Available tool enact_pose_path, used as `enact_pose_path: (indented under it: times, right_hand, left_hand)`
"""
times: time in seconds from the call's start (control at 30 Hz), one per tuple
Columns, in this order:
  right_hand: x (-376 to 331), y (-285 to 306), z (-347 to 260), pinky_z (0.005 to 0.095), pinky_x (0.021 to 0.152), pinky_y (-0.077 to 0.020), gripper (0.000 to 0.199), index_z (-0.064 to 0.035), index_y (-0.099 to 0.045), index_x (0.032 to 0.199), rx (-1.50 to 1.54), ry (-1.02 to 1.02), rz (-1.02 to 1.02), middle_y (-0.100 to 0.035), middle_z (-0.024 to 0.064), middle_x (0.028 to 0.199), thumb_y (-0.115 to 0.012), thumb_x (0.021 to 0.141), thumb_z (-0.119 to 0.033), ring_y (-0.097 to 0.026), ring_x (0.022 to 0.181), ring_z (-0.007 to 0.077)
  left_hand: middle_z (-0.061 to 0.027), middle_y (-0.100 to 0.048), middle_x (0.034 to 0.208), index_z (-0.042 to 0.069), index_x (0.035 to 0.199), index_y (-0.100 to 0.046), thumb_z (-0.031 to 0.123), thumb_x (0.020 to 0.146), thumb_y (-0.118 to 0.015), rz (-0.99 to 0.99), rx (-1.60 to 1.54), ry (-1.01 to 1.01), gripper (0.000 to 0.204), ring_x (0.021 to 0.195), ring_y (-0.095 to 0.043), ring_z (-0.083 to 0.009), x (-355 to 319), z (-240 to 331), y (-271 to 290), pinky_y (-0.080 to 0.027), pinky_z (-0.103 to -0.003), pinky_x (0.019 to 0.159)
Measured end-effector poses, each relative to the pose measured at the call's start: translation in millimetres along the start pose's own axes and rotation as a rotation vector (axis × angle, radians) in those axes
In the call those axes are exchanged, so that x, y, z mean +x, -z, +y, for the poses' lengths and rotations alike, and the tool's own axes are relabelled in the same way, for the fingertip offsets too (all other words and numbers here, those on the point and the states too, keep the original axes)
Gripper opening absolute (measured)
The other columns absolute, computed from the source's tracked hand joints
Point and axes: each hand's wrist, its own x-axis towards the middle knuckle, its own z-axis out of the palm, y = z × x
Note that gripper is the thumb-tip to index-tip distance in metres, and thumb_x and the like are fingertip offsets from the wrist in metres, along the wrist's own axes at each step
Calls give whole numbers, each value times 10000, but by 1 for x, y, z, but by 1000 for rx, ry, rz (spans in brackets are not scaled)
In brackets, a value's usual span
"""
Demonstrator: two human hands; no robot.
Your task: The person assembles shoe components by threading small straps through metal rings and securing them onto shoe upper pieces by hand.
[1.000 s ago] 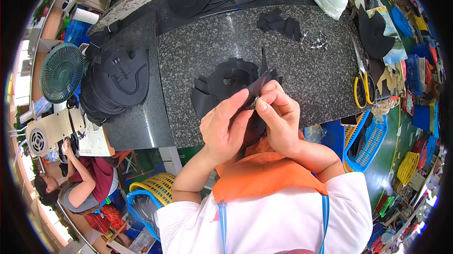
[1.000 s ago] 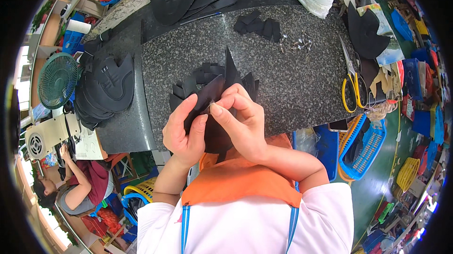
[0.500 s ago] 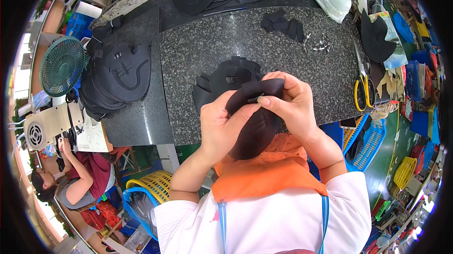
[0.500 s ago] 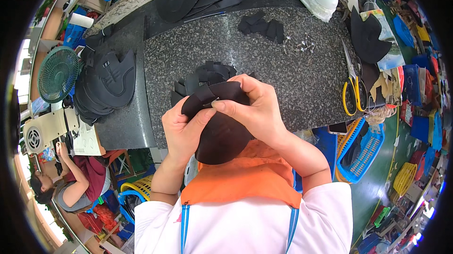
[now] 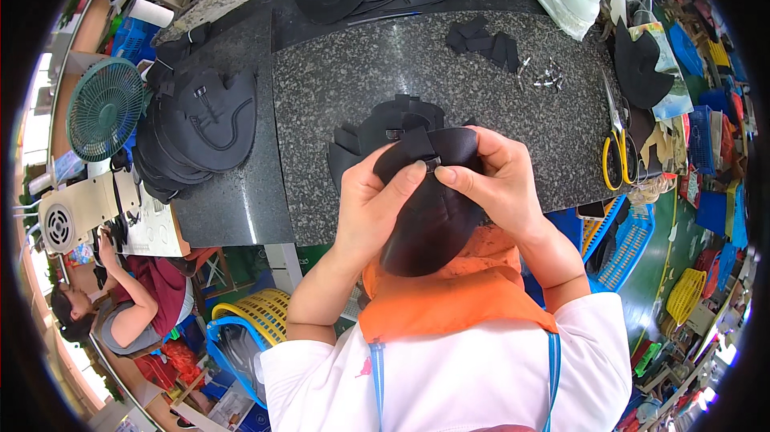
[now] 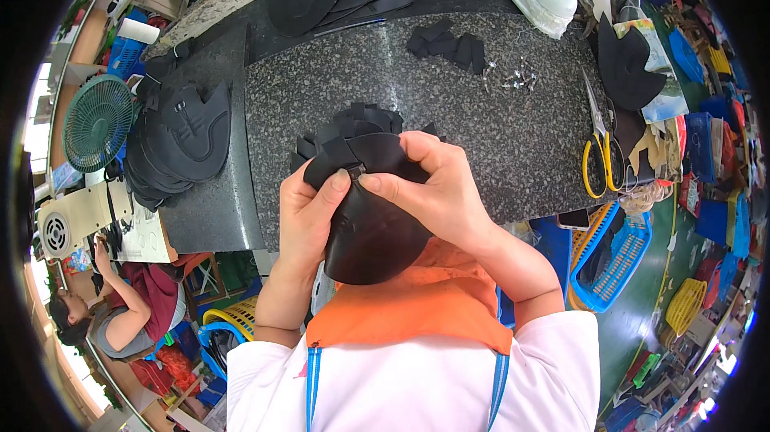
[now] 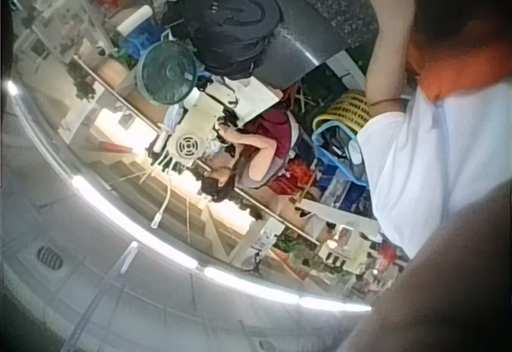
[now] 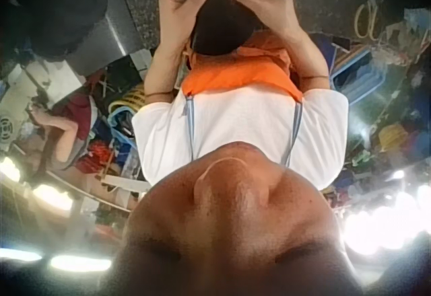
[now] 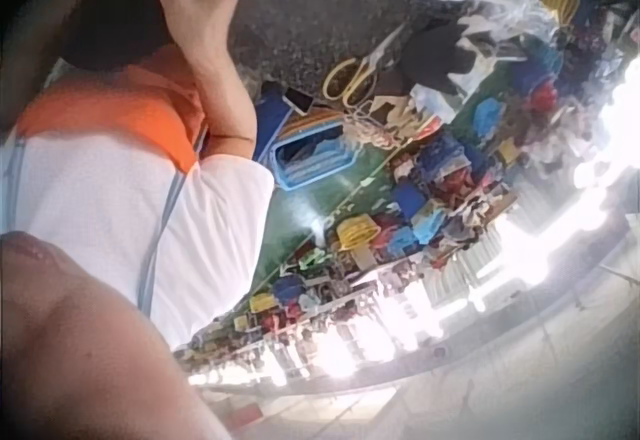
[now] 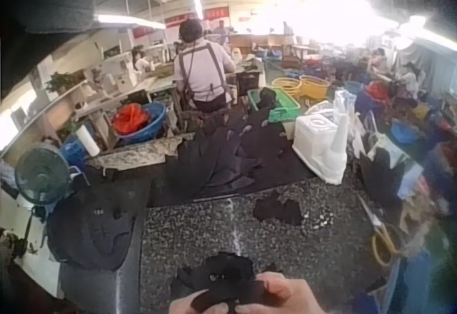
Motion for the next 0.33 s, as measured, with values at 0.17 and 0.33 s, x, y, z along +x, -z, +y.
enact_pose_path:
  times: [0.17, 0.33]
  right_hand:
    - [3, -10, -4, 204, 685, -480, 184, 5, -652, 952, 90, -97, 13, -656, -9, 868, -740, 837, -109, -555, 790, 28]
    - [17, -16, 22, 352, 969, -417, 204, -111, -682, 1085, -432, 45, 45, -699, 60, 939, -678, 891, -175, -578, 995, 212]
  left_hand:
    - [-27, -665, 931, -23, 1066, -631, 70, 905, -655, -25, 4, 71, 188, 847, -604, -65, 6, 4, 8, -496, -211, 754]
    - [-46, -677, 892, 63, 1051, -661, 144, 879, -706, 55, 645, -93, 195, 831, -623, -113, 24, -4, 30, -512, -260, 779]
